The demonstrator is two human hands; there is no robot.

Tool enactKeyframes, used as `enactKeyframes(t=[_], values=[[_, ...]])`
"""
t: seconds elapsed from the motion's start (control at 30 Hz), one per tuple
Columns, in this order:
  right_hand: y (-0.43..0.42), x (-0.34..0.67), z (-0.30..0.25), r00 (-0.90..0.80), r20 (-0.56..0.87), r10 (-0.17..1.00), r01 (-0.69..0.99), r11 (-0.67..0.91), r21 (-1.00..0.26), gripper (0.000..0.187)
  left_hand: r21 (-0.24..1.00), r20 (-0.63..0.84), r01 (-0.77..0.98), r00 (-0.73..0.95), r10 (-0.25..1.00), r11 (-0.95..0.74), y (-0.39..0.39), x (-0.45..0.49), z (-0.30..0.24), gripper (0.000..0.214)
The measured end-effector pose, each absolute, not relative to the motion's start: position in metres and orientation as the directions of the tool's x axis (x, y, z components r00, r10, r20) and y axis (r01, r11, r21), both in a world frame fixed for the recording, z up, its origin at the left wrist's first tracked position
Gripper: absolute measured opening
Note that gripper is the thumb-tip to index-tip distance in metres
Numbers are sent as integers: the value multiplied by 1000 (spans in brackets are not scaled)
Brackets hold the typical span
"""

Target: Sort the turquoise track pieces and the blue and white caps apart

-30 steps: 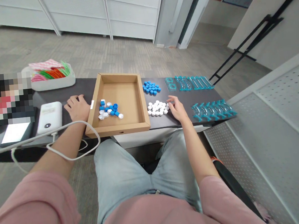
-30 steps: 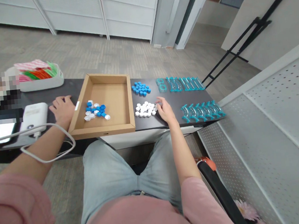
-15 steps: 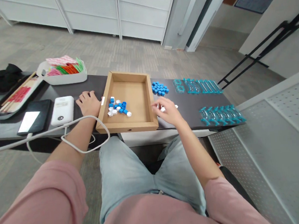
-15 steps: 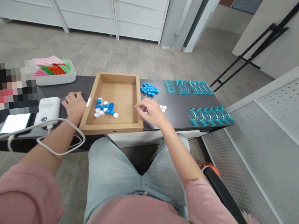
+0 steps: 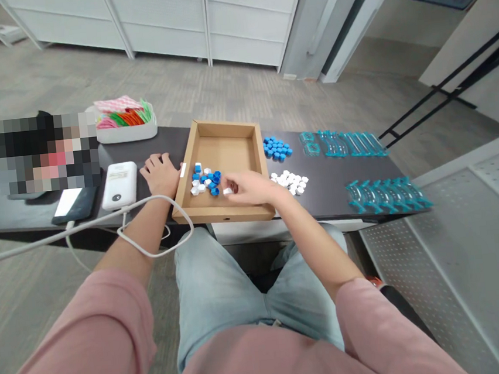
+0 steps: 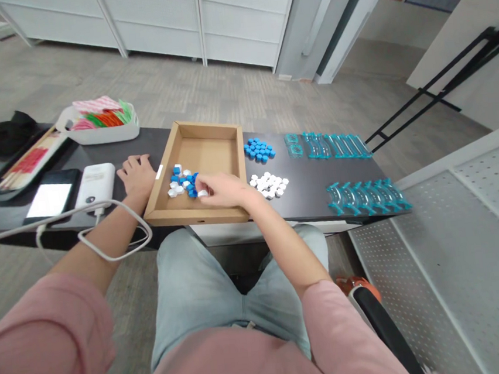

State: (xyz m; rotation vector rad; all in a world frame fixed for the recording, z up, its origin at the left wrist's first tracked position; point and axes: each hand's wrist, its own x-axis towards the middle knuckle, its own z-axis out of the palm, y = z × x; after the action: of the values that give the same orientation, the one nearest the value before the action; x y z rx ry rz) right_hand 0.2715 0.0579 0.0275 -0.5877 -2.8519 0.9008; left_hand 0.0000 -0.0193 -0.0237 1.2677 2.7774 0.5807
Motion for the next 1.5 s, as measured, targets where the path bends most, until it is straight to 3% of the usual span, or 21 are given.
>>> enactKeyframes(t=[0.1, 0.2, 0.3, 0.4, 0.53, 0.7, 1.03, 1.3, 1.5], values=[[75, 322, 24, -856, 119, 504, 278, 642, -715, 15, 352, 108, 725, -660, 743, 593, -20, 0, -23, 65], [94, 388, 6, -662, 234, 712, 333, 560, -758, 25, 361, 110, 728, -654, 749, 583, -21, -1, -23, 64], [103, 447, -21, -365, 264, 893, 454, 419, -786, 31, 352, 101, 733, -649, 754, 583, -20, -2, -24, 66], [95, 480, -44, -161, 228, 960, 547, 279, -789, 33, 343, 95, 729, -655, 750, 593, -19, -2, -23, 67], [76, 485, -55, -157, 170, 973, 581, 231, -780, 32, 360, 81, 711, -669, 739, 604, -19, -1, -22, 67], [70, 479, -51, -211, 184, 960, 487, 266, -832, 42, 369, 68, 707, -668, 741, 603, -20, -2, -23, 70], [71, 481, -53, -244, 235, 941, 521, 331, -787, 35, 287, 49, 714, -676, 735, 638, -16, 1, -17, 65], [75, 481, -57, -314, 227, 922, 610, 379, -696, 32, 323, 45, 710, -672, 740, 625, -18, 1, -17, 66], [78, 483, -64, -260, 215, 941, 607, 333, -721, 25, 323, 54, 714, -669, 742, 621, -19, 2, -16, 66]])
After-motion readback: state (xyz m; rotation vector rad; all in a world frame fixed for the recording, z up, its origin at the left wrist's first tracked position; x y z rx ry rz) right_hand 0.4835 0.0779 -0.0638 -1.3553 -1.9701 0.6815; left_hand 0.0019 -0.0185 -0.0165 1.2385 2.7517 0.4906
